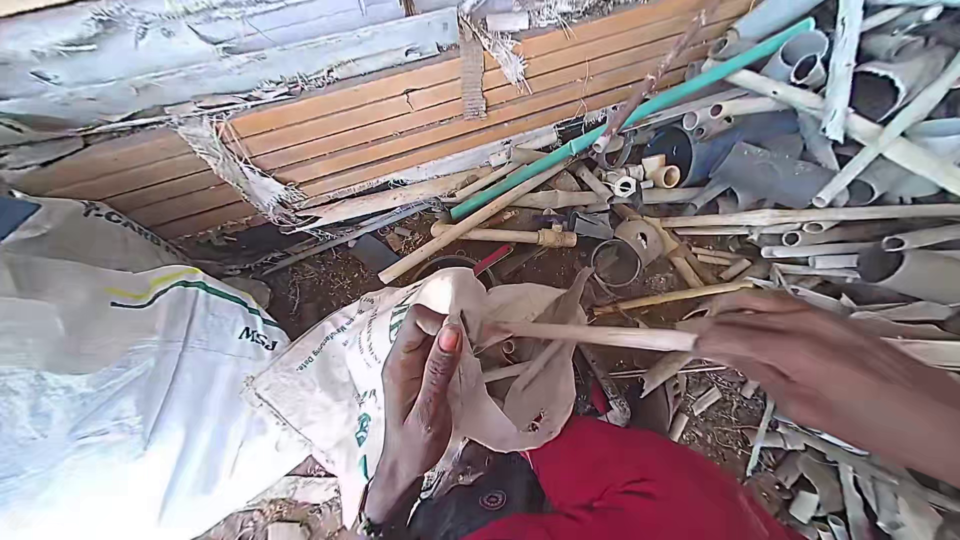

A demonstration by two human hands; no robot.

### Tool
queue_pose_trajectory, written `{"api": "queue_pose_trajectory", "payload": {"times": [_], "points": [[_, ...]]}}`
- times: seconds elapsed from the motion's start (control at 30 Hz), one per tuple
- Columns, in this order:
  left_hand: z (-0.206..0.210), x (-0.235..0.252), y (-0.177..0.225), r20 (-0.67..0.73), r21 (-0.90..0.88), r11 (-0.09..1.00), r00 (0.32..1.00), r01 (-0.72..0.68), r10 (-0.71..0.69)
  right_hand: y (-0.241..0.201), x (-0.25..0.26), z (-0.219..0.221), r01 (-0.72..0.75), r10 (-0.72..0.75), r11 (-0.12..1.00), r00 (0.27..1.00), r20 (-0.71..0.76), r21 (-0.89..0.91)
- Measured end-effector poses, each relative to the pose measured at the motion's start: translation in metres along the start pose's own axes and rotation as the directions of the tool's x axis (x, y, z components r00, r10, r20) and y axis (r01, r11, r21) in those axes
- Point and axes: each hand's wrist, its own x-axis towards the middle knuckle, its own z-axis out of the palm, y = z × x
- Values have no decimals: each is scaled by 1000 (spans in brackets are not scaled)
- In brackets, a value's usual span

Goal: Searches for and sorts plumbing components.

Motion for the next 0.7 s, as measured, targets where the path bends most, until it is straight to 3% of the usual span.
{"api": "queue_pose_trajectory", "payload": {"times": [0.07, 0.13, 0.2, 0.23, 0.27, 0.33, 0.4, 0.47, 0.57, 0.7], "points": [[-5, -1, 2, -41, 7, 1000, 999, -16, 16, -25, 43, 7, 151, -150, 988, 988, 37, -33], [-19, 0, 4, -97, 35, 999, 994, -40, 43, -38, 70, -4, 174, -174, 982, 985, -2, -78], [-35, -3, 3, -154, 44, 997, 986, -55, 61, -28, 74, -27, 11, -6, 994, 999, 51, -113], [-40, -6, 2, -171, 35, 998, 984, -50, 55, -16, 73, -32, -138, 154, 985, 975, 163, -105], [-42, -8, 1, -177, 13, 999, 984, -34, 36, 1, 71, -30, -298, 316, 949, 904, 287, -107], [-33, -7, -3, -125, -47, 999, 992, -2, -4, 41, 65, -5, -490, 484, 863, 735, 475, -121], [-18, -4, -2, 26, -25, 1000, 1000, 6, -6, 75, 54, 41, -563, 535, 813, 622, 571, -149], [-5, -3, -3, 133, 63, 997, 991, -38, 29, 100, 41, 97, -568, 561, 799, 583, 587, -200], [6, -9, -11, 155, 60, 998, 988, -5, -4, 109, 22, 159, -560, 586, 784, 525, 617, -268], [18, -14, -20, 142, 37, 997, 987, 69, -74, 95, 22, 186, -555, 558, 800, 549, 622, -228]]}}
